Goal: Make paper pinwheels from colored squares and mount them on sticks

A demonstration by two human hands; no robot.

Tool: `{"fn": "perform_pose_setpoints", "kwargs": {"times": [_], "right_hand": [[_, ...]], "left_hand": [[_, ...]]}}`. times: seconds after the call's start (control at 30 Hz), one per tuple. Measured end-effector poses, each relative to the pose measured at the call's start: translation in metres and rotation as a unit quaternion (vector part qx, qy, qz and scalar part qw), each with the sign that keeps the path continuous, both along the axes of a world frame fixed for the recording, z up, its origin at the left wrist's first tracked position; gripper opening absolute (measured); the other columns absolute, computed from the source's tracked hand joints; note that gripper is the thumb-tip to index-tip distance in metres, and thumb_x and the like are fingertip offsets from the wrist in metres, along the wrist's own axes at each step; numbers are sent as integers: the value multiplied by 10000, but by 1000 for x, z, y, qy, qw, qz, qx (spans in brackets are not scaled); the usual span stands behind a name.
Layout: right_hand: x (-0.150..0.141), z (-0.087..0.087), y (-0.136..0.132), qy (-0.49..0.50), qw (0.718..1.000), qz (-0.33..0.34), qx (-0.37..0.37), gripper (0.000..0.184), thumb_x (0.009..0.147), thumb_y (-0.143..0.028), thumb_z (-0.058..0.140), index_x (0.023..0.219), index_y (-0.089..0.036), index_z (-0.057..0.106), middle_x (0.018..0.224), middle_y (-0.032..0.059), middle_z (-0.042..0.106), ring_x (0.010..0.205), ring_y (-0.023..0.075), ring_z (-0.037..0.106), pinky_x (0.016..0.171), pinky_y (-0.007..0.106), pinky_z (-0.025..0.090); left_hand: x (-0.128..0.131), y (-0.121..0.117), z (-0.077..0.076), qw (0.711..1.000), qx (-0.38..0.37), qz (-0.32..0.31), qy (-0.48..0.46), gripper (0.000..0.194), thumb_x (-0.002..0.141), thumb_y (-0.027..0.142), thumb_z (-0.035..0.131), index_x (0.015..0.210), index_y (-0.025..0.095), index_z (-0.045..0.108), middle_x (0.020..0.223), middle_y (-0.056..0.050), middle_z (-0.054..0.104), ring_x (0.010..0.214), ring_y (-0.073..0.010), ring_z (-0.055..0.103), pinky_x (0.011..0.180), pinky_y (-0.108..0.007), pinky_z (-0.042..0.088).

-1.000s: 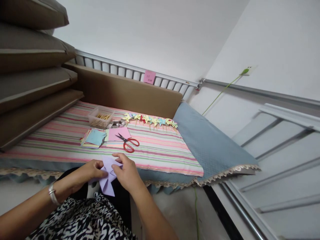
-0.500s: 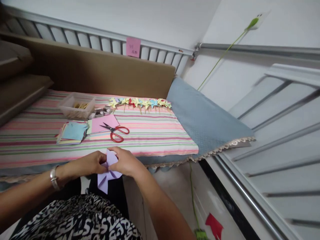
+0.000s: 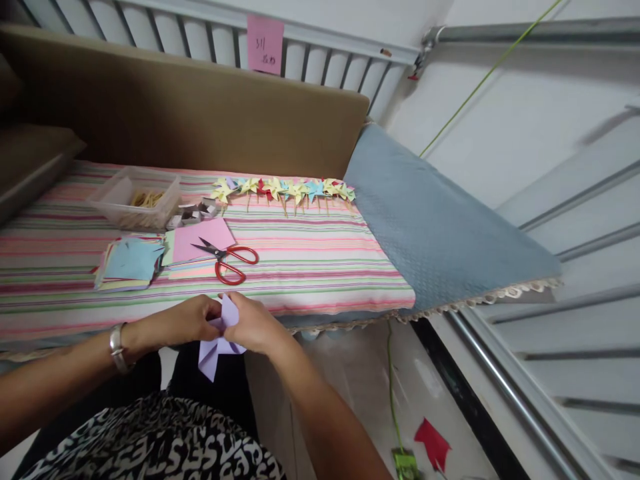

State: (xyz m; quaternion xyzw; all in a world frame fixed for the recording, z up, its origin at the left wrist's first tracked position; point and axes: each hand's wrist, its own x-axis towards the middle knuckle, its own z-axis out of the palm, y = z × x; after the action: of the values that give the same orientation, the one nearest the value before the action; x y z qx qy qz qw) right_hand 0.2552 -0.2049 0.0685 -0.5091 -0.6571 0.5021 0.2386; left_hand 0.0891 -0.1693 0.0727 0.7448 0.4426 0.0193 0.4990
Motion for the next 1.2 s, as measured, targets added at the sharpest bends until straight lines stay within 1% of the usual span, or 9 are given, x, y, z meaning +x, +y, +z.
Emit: {"fn": "perform_pose_setpoints", "kwargs": {"times": [0.17, 0.27, 0.4, 0.53, 0.63, 0.77, 0.97, 1.07, 1.2], "right_hand": [[5, -21, 12, 36, 998, -40, -14, 625, 592, -80, 588, 1197, -232, 535, 910, 1, 646, 746, 169, 567, 651, 259, 450], [8, -26, 19, 59, 995, -74, -16, 621, 603, -83, 579, 1202, -237, 533, 887, -4, 636, 711, 157, 552, 614, 245, 439], [8, -26, 28, 88, 988, -123, -14, 630, 628, -77, 575, 1231, -250, 516, 799, -28, 607, 648, 132, 516, 602, 233, 429], [2, -25, 31, 123, 981, -148, 8, 620, 657, -79, 573, 1242, -268, 498, 848, -28, 612, 641, 116, 505, 626, 230, 431], [-1, -24, 31, 127, 978, -162, 18, 624, 662, -91, 567, 1258, -255, 481, 858, -23, 607, 626, 111, 495, 610, 227, 428], [-2, -20, 31, 138, 973, -185, 12, 623, 658, -103, 570, 1258, -244, 481, 799, -37, 574, 590, 104, 479, 562, 212, 409], [-3, -13, 28, 208, 953, -219, -12, 603, 636, -102, 582, 1223, -221, 506, 786, -38, 569, 621, 107, 498, 593, 215, 422], [-6, -13, 26, 210, 953, -217, -11, 594, 633, -115, 599, 1213, -214, 512, 834, -20, 593, 666, 118, 523, 627, 225, 441], [-15, -15, 23, 208, 953, -218, -30, 623, 616, -125, 615, 1223, -209, 505, 812, -13, 609, 649, 127, 536, 610, 233, 452]], "left_hand": [[4, 12, -16, 998, 59, 13, -9, 43, 589, 179, 512, 609, 189, 549, 557, 43, 515, 519, -128, 460, 472, -245, 281], [5, 15, -23, 987, 148, 55, -35, 343, 621, 169, 546, 952, 196, 628, 893, -34, 674, 794, -206, 605, 682, -287, 438], [5, 15, -29, 944, 300, 125, -52, 570, 673, 190, 583, 1235, 174, 490, 1205, -120, 584, 1127, -270, 515, 968, -407, 384], [5, 13, -36, 913, 336, 222, -62, 622, 704, 244, 609, 1286, 156, 408, 1274, -147, 519, 1206, -280, 458, 1025, -455, 343], [4, 13, -42, 912, 262, 306, -79, 619, 693, 294, 637, 1255, 147, 423, 1257, -152, 523, 1175, -286, 487, 1008, -461, 359], [3, 13, -40, 904, 44, 383, -187, 521, 643, 361, 707, 1084, 151, 528, 1122, -124, 608, 1060, -273, 566, 922, -409, 426], [2, 6, -18, 860, -215, 325, -330, 183, 715, 310, 696, 820, 171, 638, 756, -16, 666, 707, -153, 602, 705, -266, 446], [2, 4, -11, 850, -268, 298, -342, 162, 703, 285, 711, 784, 150, 672, 742, -33, 687, 701, -158, 608, 722, -270, 443], [0, 2, -11, 861, -228, 309, -334, 148, 648, 266, 745, 718, 149, 688, 698, -26, 687, 691, -163, 606, 731, -268, 439]]}}
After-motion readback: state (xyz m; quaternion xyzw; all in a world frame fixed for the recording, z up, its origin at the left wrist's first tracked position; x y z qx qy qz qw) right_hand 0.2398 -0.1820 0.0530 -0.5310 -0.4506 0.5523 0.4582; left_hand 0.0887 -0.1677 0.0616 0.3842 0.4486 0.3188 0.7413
